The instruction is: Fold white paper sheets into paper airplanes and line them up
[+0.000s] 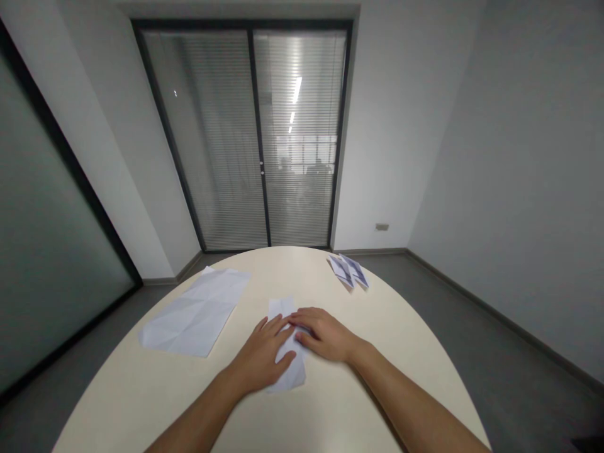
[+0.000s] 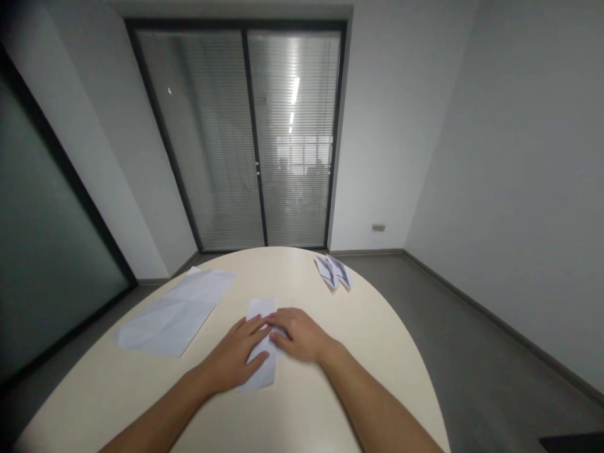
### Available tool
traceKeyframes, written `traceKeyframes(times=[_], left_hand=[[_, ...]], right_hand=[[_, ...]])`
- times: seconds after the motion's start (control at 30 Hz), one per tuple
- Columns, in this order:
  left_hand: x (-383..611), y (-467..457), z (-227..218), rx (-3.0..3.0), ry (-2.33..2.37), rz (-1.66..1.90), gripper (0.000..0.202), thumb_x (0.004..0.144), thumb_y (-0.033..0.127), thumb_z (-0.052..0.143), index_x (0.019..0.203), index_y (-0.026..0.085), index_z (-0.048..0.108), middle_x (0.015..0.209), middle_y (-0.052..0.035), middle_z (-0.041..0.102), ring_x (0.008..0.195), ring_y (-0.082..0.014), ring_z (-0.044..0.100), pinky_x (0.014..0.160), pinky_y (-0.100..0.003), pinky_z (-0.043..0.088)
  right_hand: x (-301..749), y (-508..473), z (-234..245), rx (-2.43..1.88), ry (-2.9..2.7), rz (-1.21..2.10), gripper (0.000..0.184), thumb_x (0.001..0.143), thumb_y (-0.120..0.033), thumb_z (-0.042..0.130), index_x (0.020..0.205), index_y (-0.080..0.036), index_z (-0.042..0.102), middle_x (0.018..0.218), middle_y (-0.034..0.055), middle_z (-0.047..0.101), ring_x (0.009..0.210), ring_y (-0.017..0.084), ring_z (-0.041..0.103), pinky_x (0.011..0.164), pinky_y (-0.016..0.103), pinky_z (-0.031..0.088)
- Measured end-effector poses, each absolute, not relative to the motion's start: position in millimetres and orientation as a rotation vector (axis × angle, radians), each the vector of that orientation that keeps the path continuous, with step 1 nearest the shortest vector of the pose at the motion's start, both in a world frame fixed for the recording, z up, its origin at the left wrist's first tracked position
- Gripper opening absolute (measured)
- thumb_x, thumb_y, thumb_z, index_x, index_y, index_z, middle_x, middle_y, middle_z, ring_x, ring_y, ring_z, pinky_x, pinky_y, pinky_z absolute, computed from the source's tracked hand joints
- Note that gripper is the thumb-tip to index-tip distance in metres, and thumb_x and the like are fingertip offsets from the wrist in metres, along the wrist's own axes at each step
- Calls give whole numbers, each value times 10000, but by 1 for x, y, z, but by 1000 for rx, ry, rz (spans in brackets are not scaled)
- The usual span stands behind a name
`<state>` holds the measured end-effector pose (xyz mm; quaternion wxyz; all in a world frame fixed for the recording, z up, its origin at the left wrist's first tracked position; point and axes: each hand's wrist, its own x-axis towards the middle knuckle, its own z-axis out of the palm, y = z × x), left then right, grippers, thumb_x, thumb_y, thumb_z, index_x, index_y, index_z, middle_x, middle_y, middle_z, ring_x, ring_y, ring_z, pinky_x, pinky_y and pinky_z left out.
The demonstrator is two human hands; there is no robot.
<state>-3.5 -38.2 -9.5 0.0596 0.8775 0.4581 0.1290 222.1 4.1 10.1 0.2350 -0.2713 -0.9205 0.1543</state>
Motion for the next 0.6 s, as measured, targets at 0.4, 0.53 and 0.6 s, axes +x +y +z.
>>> traceKeyframes(times=[0.4,0.53,0.6], left_hand=[[1,-48,12,2788,1037,344,543,871,181,531,1406,272,512,1518,-65,466,1390,-264,416,1183,-514,273],[6,-52,15,2797,1100,442,411,938,253,501,1343,261,571,1395,-65,576,1277,-242,502,1119,-450,359],[8,-53,13,2782,1172,449,383,978,341,473,1339,260,573,1375,-68,591,1275,-247,506,1120,-466,350]], right_hand=[[234,13,3,-1265,-2564,445,657,991,-615,313,1512,-226,408,1591,101,334,1492,356,198,1191,570,188],[235,15,-1,-1289,-2563,410,656,983,-595,364,1514,-213,403,1602,100,308,1496,363,176,1189,574,190],[236,17,-4,-1316,-2555,391,654,982,-572,384,1516,-195,399,1606,104,296,1497,367,168,1188,575,193]])
